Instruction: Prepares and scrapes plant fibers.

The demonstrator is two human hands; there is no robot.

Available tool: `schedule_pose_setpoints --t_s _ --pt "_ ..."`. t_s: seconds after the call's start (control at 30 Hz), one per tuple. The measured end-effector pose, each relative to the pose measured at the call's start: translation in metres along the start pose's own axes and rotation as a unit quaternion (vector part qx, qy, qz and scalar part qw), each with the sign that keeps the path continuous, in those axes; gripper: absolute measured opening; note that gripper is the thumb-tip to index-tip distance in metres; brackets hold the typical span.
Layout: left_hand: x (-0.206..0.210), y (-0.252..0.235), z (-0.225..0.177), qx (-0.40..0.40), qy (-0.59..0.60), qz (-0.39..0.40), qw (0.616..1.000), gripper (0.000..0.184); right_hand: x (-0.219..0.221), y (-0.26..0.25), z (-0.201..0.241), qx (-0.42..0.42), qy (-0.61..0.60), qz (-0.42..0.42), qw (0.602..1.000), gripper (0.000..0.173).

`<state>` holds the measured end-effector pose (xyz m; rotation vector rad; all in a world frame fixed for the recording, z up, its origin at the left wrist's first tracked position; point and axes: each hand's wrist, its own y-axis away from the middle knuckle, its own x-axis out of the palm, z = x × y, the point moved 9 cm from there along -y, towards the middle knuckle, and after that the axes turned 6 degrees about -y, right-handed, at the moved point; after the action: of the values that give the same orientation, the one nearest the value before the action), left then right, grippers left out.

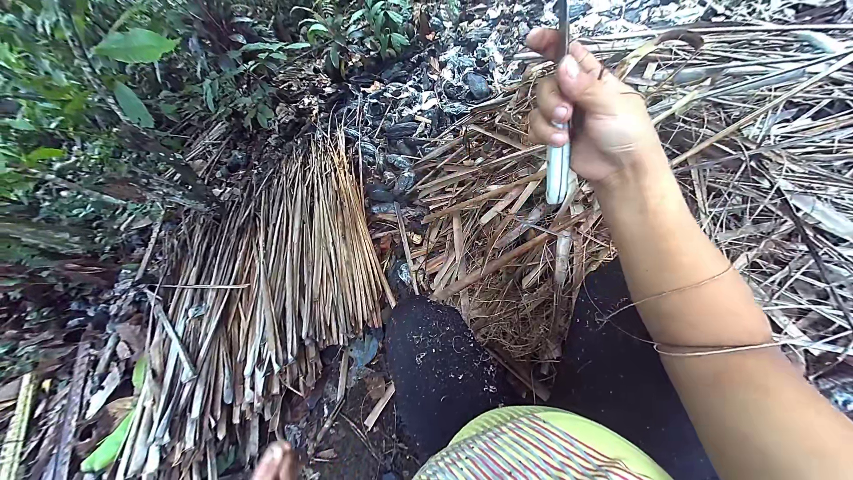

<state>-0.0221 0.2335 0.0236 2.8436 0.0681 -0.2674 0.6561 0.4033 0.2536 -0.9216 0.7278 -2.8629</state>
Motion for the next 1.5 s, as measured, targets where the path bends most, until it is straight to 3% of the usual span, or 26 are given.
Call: schedule_pose_setpoints --t_s 0.1,0.17,0.23,0.3,0.37,0.43,0.5,0.57,0.63,0.73,0.77,0.8,0.87,0.93,1.0,1.07,1.17,1.2,1.27,1.33,1.4,1.5 --pt "0.005 -0.013 -0.136 0.167 -0.172 -0.072 0.968 0.012 0.024 0.01 -0.023 0.056 0.033 0.012 0.998 0.036" --pt "0.03 0.002 -0.229 0.315 -0.254 -0.11 0.908 0.013 0.056 0.028 -0.059 0.145 0.032 0.046 0.988 0.035" --pt "0.054 0.027 -0.29 0.455 -0.236 -0.182 0.839 0.008 0.091 0.054 -0.095 0.231 0.024 0.098 0.968 0.034" --pt "0.09 0.053 -0.314 0.556 -0.173 -0.228 0.781 0.009 0.12 0.083 -0.126 0.303 -0.005 0.153 0.94 0.033" --pt "0.15 0.067 -0.318 0.612 -0.145 -0.213 0.747 0.015 0.144 0.105 -0.143 0.359 -0.065 0.207 0.908 0.034" --pt "0.205 0.07 -0.314 0.64 -0.107 -0.161 0.744 0.019 0.159 0.115 -0.146 0.377 -0.15 0.248 0.88 0.034" --pt "0.234 0.068 -0.303 0.642 -0.058 -0.126 0.754 0.019 0.158 0.11 -0.139 0.358 -0.196 0.246 0.879 0.034" --pt "0.236 0.061 -0.289 0.628 -0.014 -0.121 0.769 0.018 0.146 0.096 -0.129 0.319 -0.204 0.21 0.902 0.037" --pt "0.234 0.046 -0.27 0.564 0.026 -0.123 0.816 0.017 0.134 0.087 -0.121 0.297 -0.187 0.181 0.919 0.038" --pt "0.255 0.016 -0.219 0.336 0.066 -0.062 0.938 0.025 0.122 0.084 -0.121 0.298 -0.13 0.146 0.934 0.038" --pt "0.269 0.013 -0.205 0.286 0.037 -0.023 0.957 0.031 0.117 0.085 -0.123 0.306 -0.102 0.135 0.937 0.037" --pt "0.28 0.016 -0.201 0.292 -0.015 0.001 0.956 0.03 0.114 0.085 -0.125 0.314 -0.076 0.129 0.937 0.035" --pt "0.29 0.03 -0.222 0.416 -0.157 -0.019 0.895 0.025 0.111 0.087 -0.13 0.332 -0.044 0.134 0.933 0.035" --pt "0.291 0.027 -0.246 0.463 -0.252 -0.064 0.847 0.033 0.112 0.092 -0.135 0.345 -0.038 0.159 0.924 0.036" --pt "0.299 0.003 -0.251 0.403 -0.279 -0.021 0.871 0.043 0.112 0.094 -0.137 0.35 -0.026 0.18 0.919 0.036" --pt "0.305 -0.014 -0.247 0.354 -0.271 0.009 0.895 0.038 0.109 0.093 -0.136 0.349 -0.007 0.183 0.919 0.038" --pt "0.302 -0.014 -0.258 0.418 -0.254 -0.054 0.871 0.029 0.103 0.093 -0.134 0.353 0.005 0.178 0.918 0.038" --pt "0.303 -0.017 -0.26 0.406 -0.247 -0.037 0.879 0.028 0.102 0.094 -0.134 0.358 0.004 0.175 0.917 0.036" --pt "0.314 -0.03 -0.252 0.284 -0.179 0.092 0.938 0.031 0.101 0.097 -0.136 0.374 0.001 0.176 0.911 0.038" --pt "0.328 -0.036 -0.235 0.119 -0.037 0.214 0.969 0.035 0.1 0.097 -0.138 0.377 -0.004 0.177 0.909 0.039" --pt "0.338 -0.032 -0.223 -0.003 0.098 0.297 0.95 0.032 0.1 0.096 -0.138 0.373 -0.003 0.178 0.911 0.037" --pt "0.345 -0.027 -0.214 -0.083 0.213 0.358 0.905 0.021 0.104 0.099 -0.143 0.377 -0.012 0.198 0.905 0.039"
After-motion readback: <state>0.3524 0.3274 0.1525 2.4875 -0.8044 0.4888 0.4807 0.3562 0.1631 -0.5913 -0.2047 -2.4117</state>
